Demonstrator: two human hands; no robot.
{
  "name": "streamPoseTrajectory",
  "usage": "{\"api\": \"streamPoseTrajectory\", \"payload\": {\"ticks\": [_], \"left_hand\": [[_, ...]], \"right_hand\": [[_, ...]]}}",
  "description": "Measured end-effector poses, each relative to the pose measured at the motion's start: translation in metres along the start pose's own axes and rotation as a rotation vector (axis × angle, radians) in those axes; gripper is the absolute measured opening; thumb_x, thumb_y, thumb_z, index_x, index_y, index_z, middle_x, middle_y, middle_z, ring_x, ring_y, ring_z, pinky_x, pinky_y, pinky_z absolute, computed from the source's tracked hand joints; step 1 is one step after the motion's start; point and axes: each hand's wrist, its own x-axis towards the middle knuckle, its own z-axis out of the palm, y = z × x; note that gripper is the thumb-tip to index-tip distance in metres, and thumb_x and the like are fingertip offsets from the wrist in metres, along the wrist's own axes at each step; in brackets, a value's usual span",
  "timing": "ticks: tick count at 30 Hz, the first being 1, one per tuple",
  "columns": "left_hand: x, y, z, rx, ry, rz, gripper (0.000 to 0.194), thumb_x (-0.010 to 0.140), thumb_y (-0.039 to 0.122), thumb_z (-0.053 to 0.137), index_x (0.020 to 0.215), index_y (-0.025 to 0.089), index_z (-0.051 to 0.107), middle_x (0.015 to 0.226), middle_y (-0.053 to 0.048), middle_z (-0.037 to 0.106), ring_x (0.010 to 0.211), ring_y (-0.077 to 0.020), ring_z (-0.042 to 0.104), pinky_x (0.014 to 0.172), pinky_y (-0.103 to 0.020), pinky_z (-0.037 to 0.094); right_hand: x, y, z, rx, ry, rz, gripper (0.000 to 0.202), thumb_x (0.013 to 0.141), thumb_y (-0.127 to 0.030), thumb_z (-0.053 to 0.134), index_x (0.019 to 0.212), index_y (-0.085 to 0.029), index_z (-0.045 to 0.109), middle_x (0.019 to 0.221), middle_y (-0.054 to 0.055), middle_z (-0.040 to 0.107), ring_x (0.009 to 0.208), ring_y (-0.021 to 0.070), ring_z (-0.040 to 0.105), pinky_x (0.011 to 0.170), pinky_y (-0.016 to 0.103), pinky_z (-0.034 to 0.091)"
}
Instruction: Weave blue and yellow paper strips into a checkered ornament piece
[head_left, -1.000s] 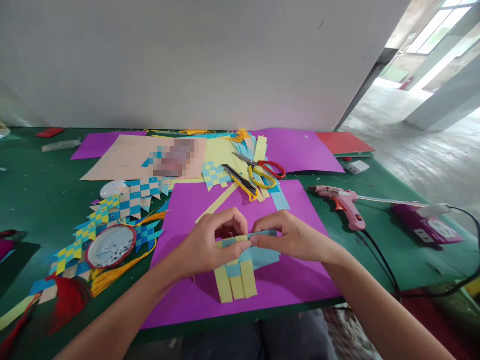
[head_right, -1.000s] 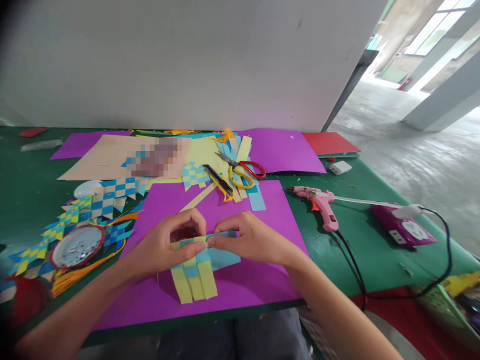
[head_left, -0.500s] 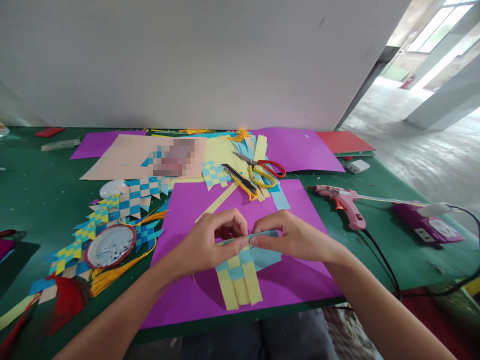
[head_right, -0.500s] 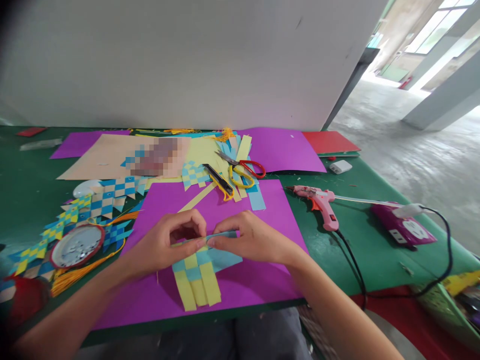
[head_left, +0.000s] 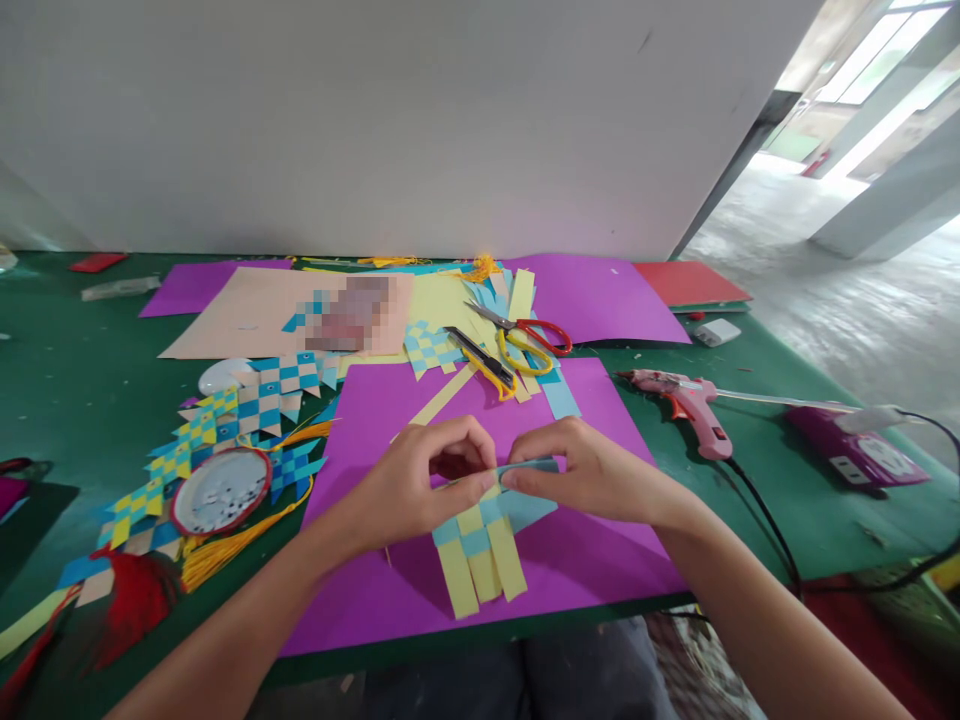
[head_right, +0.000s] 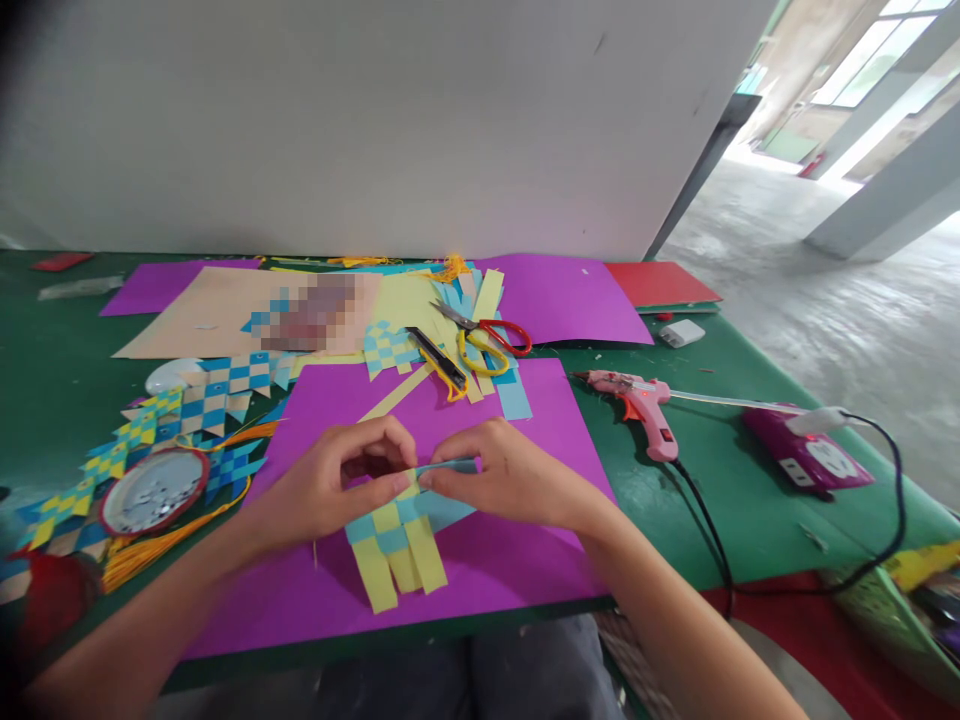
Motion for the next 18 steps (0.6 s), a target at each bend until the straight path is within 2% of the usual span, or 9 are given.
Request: {"api": "streamPoseTrajectory", "payload": {"ticks": [4,7,10,14,18], "left_hand": [[0.0,-0.001,0.001,-0.001,0.018,-0.031,0.015,0.087,0.035,0.056,0.09,0.02,0.058,0.073,0.002,0.062,0.067,-0.0126,0.06,0.059,-0.02,0.046],[0.001,-0.001,0.001,0.028,0.06,-0.047,0.017,0.088,0.036,0.056,0.09,0.02,0.061,0.068,0.002,0.062,0.064,-0.0123,0.06,0.058,-0.02,0.045],[0.001,-0.002,-0.001,0.047,0.099,-0.037,0.02,0.088,0.037,0.056,0.093,0.02,0.064,0.072,0.001,0.065,0.064,-0.0122,0.06,0.058,-0.02,0.044],[0.0,-0.004,-0.003,0.097,0.145,-0.044,0.027,0.089,0.042,0.054,0.101,0.02,0.065,0.074,0.0,0.066,0.064,-0.013,0.057,0.054,-0.02,0.042],[0.001,-0.007,-0.004,0.179,0.206,-0.072,0.031,0.089,0.045,0.053,0.094,0.018,0.067,0.07,0.0,0.064,0.059,-0.0125,0.053,0.051,-0.021,0.039]], "right_hand": [[0.0,0.002,-0.003,-0.012,0.01,-0.001,0.035,0.091,-0.041,0.05,0.068,-0.016,0.057,0.065,-0.002,0.043,0.061,0.0098,0.035,0.054,0.025,0.029],[-0.001,0.003,-0.007,-0.007,0.005,0.006,0.037,0.091,-0.043,0.049,0.065,-0.017,0.052,0.064,-0.003,0.038,0.06,0.0094,0.031,0.053,0.025,0.027],[-0.003,0.003,-0.01,0.015,0.013,0.013,0.038,0.092,-0.043,0.049,0.064,-0.017,0.047,0.062,-0.004,0.033,0.059,0.0092,0.028,0.052,0.024,0.025],[-0.004,0.004,-0.014,0.04,0.031,0.027,0.037,0.092,-0.044,0.048,0.066,-0.017,0.05,0.063,-0.003,0.035,0.059,0.0095,0.031,0.052,0.024,0.027],[-0.006,0.008,-0.018,0.041,0.079,0.04,0.04,0.092,-0.047,0.049,0.065,-0.017,0.049,0.064,-0.003,0.034,0.061,0.0097,0.03,0.053,0.025,0.026]]}}
